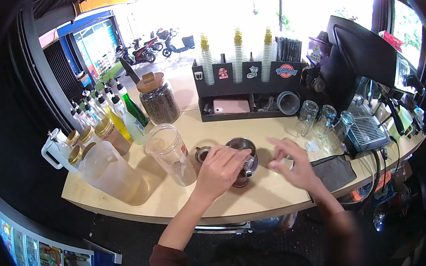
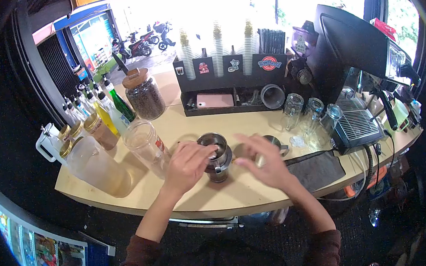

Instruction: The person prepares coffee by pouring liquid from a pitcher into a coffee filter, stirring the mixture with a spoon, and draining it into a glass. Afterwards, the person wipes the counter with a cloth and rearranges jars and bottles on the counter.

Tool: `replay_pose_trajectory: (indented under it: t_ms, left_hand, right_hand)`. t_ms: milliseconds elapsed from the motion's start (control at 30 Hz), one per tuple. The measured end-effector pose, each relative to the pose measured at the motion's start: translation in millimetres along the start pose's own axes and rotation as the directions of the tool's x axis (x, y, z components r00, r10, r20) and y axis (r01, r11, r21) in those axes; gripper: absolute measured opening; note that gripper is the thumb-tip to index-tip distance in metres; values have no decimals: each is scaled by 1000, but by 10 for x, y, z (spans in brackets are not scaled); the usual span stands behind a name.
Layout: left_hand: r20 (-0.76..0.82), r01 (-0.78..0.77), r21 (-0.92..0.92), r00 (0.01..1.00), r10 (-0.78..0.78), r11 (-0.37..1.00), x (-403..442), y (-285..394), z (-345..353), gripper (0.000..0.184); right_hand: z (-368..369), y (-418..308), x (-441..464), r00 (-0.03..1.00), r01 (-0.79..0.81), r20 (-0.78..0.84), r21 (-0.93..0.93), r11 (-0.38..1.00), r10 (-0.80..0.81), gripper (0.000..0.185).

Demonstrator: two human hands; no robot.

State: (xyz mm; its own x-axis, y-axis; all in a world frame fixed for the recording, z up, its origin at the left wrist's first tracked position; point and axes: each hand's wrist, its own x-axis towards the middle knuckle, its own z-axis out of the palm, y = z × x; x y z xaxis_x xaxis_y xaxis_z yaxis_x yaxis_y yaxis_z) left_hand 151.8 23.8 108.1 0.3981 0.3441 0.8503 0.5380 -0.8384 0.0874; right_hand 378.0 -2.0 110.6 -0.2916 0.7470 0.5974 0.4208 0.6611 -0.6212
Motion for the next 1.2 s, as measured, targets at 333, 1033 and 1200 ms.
replay_pose_trajectory:
  t_ms: [333, 1033, 1200]
  left_hand:
    - [113, 443, -408, 892, -437, 799, -345, -254, 177, 68]
    - [364, 565, -386, 820, -442, 729, -376, -389, 265, 80]
    - [398, 602, -428, 795, -457, 675, -310, -394, 244, 79]
  right_hand:
    - [282, -117, 229, 945, 323, 22, -242, 915, -327, 27]
    - [221, -62, 361, 938, 345, 114, -257, 903, -326, 16]
    - [252, -14, 358, 942, 330, 110, -161, 930, -316, 15]
